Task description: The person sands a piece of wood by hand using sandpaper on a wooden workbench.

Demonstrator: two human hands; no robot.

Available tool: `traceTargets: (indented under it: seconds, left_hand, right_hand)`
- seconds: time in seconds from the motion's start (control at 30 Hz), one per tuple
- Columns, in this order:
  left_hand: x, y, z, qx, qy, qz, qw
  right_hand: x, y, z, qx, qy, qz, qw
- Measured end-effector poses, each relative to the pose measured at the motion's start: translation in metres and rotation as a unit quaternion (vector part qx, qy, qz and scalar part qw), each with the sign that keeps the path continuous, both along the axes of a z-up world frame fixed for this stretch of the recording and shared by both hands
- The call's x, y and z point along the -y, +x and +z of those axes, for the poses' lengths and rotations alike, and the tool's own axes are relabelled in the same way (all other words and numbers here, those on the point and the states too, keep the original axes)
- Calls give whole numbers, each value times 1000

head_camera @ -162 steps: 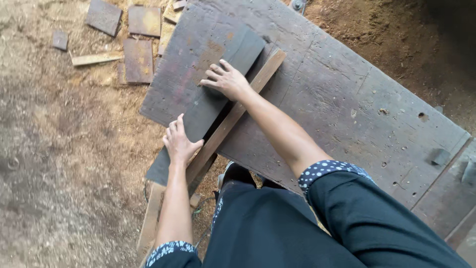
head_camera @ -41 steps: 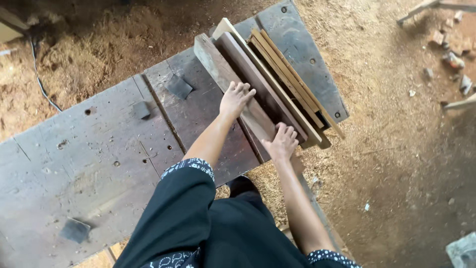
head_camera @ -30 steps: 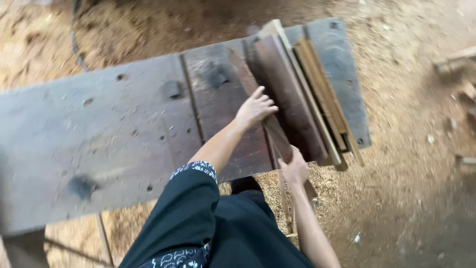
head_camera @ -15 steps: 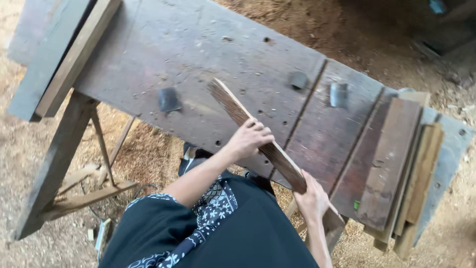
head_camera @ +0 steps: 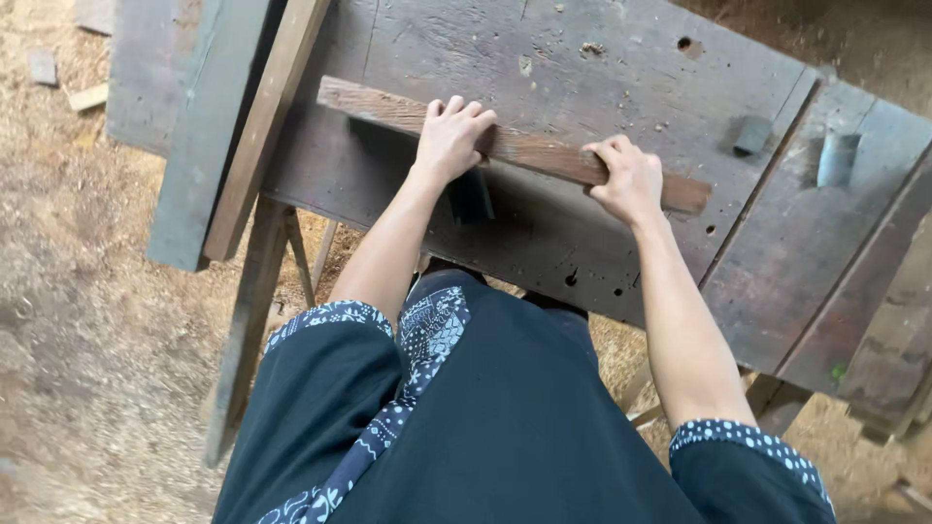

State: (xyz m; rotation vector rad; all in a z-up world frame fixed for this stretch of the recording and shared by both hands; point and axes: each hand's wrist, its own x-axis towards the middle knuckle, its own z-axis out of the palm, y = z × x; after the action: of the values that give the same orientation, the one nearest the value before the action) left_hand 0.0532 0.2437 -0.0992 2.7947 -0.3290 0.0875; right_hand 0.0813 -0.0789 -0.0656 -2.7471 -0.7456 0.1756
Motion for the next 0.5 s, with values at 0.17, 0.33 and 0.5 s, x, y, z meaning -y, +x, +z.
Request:
traceTargets:
  seconds: [0.17,0.33,0.5]
  left_hand:
    - [-5,13,-14,-75,-7,-31,997]
    - [17,11,-17,-119,-23,-56,991]
    - [17,14,-28,-100,-53,-63,992]
  right_hand:
    - [5,12,-21,-50,-36,-16,998]
    - [16,-1,-27,-84,-19,-51,995]
    - [-24,-48,-2,149,-24,-99,983]
